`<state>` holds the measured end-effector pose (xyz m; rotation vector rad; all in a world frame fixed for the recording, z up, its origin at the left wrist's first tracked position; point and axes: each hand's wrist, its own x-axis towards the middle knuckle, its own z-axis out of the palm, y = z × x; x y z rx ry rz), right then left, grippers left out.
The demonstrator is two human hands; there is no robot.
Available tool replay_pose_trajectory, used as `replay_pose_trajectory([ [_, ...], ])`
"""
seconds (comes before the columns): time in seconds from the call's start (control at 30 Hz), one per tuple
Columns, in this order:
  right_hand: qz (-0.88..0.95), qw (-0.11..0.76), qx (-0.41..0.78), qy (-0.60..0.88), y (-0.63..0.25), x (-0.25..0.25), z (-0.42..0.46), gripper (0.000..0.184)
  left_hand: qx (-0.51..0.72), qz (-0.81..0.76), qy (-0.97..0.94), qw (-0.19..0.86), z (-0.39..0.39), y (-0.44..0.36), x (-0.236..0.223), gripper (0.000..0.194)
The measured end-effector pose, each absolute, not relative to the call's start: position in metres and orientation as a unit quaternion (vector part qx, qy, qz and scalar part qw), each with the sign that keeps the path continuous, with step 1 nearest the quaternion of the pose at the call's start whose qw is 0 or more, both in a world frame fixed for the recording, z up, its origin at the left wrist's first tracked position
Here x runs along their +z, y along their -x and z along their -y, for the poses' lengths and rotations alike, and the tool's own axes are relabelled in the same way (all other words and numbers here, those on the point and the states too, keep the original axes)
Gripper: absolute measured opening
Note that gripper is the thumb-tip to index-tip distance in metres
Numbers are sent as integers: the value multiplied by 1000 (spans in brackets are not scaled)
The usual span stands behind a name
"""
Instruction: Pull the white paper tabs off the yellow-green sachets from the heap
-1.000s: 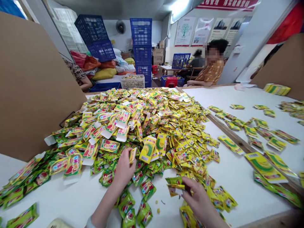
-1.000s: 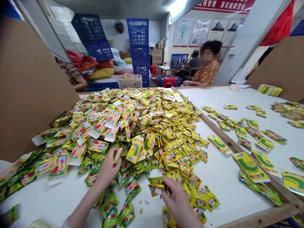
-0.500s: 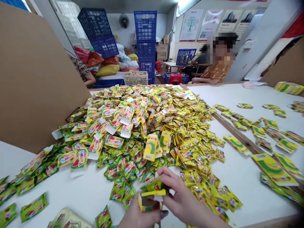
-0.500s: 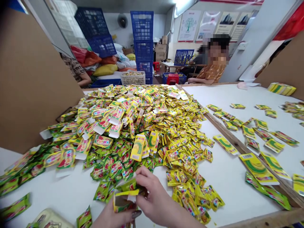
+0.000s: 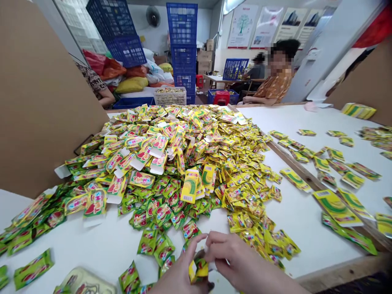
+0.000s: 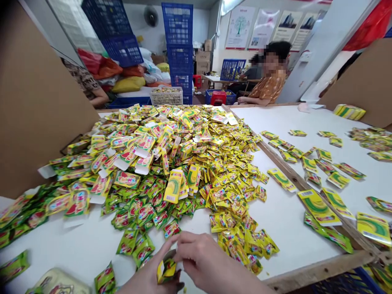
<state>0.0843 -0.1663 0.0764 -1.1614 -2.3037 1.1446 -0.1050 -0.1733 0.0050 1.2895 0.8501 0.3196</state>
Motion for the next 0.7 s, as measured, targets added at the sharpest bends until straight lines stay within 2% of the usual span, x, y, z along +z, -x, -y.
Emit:
replay_pose_trajectory([
  [0.13,806,125,467,342,-84,71,175,31,152,-360,-588,708,177,98,-2,95],
  [0.2,791,139,491,339,-85,70,182,33,152,-354,-571,725,178,91,-2,100],
  [0.3,771,191,454,404,-100,66,195,32,157,-323,-589,724,175,80,7,103],
  [0.37,768,233,377,461,-132,62,199,30,156,-305,-640,688,170,77,17,94],
  [0.43,752,277,250,544,-182,62,197,27,166,-363,-700,592,162,79,22,63],
  [0.5,680,274,83,675,-236,67,190,25,159,-472,-750,436,153,83,19,34],
  [0.53,638,231,-5,734,-259,69,186,23,145,-525,-763,348,148,85,14,35],
  [0.6,574,120,-147,796,-281,68,176,25,96,-591,-776,197,141,86,0,49],
  [0.63,564,79,-181,802,-279,65,171,25,72,-608,-777,144,139,85,-8,56],
  [0.7,592,41,-165,788,-250,50,162,23,40,-625,-775,86,137,81,-21,60],
])
